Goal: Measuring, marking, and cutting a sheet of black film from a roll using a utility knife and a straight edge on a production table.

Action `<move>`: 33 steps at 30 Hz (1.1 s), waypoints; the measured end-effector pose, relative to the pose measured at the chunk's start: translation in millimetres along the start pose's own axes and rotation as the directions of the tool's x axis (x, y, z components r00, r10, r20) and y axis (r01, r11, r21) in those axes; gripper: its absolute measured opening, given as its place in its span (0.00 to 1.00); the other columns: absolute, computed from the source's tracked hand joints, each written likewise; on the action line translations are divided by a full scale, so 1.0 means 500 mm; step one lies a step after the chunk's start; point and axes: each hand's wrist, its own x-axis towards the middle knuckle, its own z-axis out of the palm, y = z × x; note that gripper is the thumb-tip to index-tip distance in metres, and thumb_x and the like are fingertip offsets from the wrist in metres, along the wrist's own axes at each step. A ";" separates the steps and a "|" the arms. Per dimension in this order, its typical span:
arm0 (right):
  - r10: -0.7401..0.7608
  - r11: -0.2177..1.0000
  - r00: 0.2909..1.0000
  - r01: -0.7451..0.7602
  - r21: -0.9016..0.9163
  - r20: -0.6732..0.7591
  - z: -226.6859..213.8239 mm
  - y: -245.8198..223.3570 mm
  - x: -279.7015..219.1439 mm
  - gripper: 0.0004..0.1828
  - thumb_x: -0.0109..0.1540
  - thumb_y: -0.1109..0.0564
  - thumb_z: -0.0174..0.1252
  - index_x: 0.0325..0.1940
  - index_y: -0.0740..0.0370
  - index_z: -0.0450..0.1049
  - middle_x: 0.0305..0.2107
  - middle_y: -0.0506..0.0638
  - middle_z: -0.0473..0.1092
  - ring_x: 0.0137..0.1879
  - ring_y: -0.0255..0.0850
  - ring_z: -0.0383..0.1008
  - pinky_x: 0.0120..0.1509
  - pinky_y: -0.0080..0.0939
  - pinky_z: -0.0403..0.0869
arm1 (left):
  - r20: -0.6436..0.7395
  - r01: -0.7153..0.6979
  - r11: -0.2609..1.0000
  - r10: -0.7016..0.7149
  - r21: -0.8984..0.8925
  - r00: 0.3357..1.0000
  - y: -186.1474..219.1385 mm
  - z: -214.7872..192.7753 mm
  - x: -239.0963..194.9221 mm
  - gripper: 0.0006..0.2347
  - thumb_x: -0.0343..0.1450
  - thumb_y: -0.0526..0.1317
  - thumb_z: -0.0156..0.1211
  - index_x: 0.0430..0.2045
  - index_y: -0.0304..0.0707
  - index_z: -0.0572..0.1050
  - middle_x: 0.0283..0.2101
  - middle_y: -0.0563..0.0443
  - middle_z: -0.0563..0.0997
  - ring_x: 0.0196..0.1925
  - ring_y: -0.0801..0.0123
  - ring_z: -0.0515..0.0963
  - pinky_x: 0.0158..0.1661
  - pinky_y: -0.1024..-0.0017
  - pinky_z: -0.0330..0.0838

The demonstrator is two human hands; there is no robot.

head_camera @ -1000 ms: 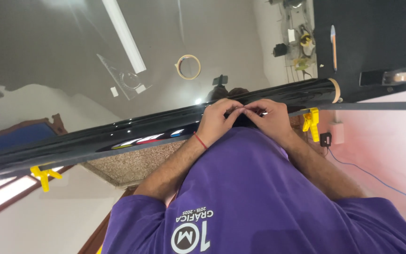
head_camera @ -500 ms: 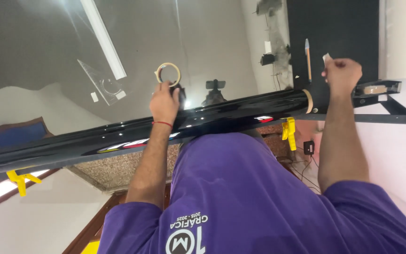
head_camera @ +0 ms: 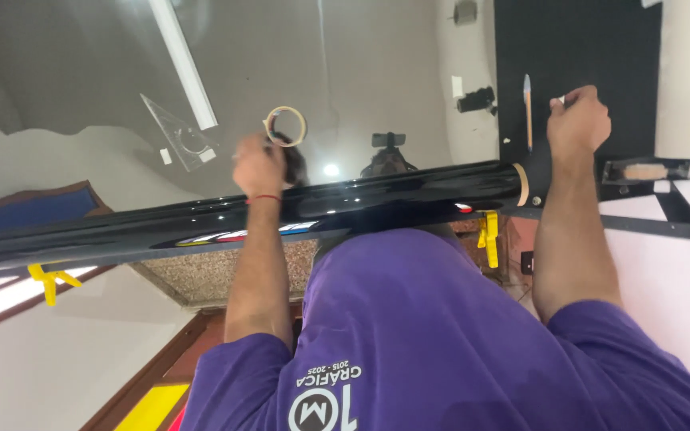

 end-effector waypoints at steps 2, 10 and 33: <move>-0.071 0.997 0.996 0.073 0.024 -0.062 -0.017 -0.019 -0.050 0.11 0.74 0.45 0.72 0.53 0.51 0.81 0.37 0.52 0.86 0.46 0.63 0.87 0.49 0.65 0.78 | -0.091 0.166 0.985 -0.160 0.056 0.983 -0.083 -0.009 0.042 0.19 0.79 0.62 0.62 0.56 0.58 0.81 0.57 0.51 0.85 0.50 0.51 0.88 0.41 0.52 0.83; -0.342 0.938 0.939 0.338 0.078 0.040 -0.050 -0.114 -0.197 0.11 0.76 0.44 0.71 0.55 0.51 0.87 0.39 0.47 0.85 0.47 0.54 0.87 0.53 0.57 0.82 | 0.212 0.647 0.762 -0.637 0.032 0.741 -0.307 -0.046 0.141 0.53 0.64 0.75 0.84 0.67 0.30 0.63 0.66 0.33 0.70 0.69 0.35 0.78 0.61 0.32 0.78; -0.471 0.706 0.881 0.408 0.579 -0.046 -0.228 -0.280 -0.249 0.20 0.75 0.58 0.70 0.70 0.64 0.78 0.60 0.57 0.80 0.65 0.50 0.81 0.68 0.50 0.80 | -0.045 -0.199 0.492 0.307 -0.847 0.951 0.404 -0.226 -0.001 0.07 0.74 0.34 0.73 0.44 0.45 0.86 0.43 0.57 0.91 0.44 0.75 0.88 0.48 0.75 0.84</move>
